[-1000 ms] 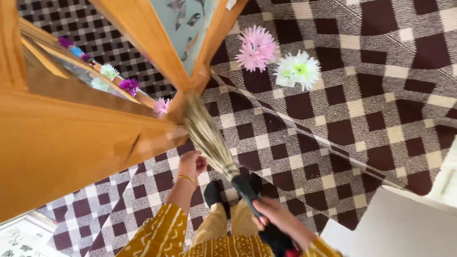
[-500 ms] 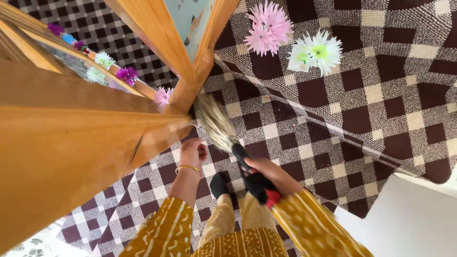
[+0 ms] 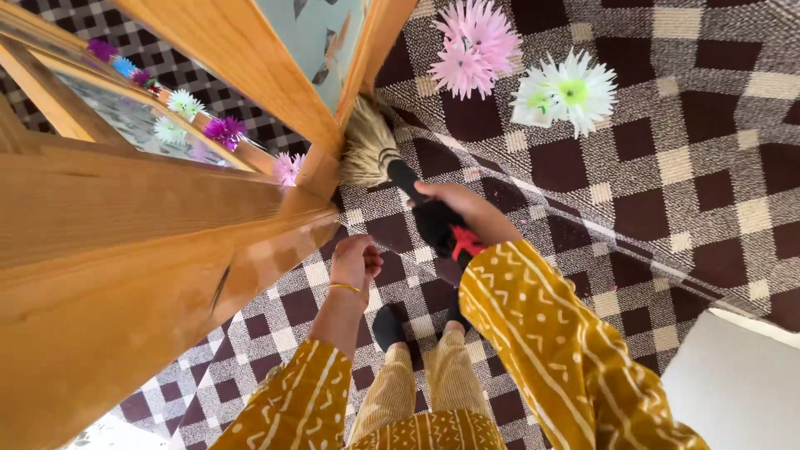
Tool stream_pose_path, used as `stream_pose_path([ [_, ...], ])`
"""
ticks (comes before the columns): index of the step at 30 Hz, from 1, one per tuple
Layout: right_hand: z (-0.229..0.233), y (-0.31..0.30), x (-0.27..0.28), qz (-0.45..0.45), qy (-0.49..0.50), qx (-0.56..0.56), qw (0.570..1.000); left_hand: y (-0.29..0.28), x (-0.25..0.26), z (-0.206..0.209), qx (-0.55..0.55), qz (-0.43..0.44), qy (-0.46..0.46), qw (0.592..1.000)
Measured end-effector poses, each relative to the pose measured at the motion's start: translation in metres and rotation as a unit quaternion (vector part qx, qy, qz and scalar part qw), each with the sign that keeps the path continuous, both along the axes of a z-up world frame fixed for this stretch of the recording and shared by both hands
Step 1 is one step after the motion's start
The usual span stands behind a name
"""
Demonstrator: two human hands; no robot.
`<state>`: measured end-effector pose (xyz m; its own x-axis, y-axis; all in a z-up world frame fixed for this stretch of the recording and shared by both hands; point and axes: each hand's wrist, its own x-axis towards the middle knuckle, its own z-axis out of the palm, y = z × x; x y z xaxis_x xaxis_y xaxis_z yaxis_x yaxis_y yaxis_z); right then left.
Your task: Sweep the carpeted stairs using a hand broom.
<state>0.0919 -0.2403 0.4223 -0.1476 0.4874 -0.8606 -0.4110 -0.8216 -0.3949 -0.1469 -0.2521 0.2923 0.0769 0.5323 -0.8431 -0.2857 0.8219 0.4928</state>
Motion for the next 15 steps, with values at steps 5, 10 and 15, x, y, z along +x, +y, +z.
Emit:
stream_pose_path([
  [5,0.022,-0.042,0.008,-0.092,0.015,-0.021,0.995,0.005,-0.002,-0.004,-0.021,0.015,0.001,1.0],
  [10,0.021,-0.101,0.029,-0.076,-0.079,-0.168,0.98,0.01,0.002,0.001,-0.023,0.021,-0.005,1.0],
  [15,-0.013,-0.089,0.007,-0.09,0.064,-0.023,0.994,0.003,0.006,-0.016,-0.021,0.011,-0.008,1.0],
])
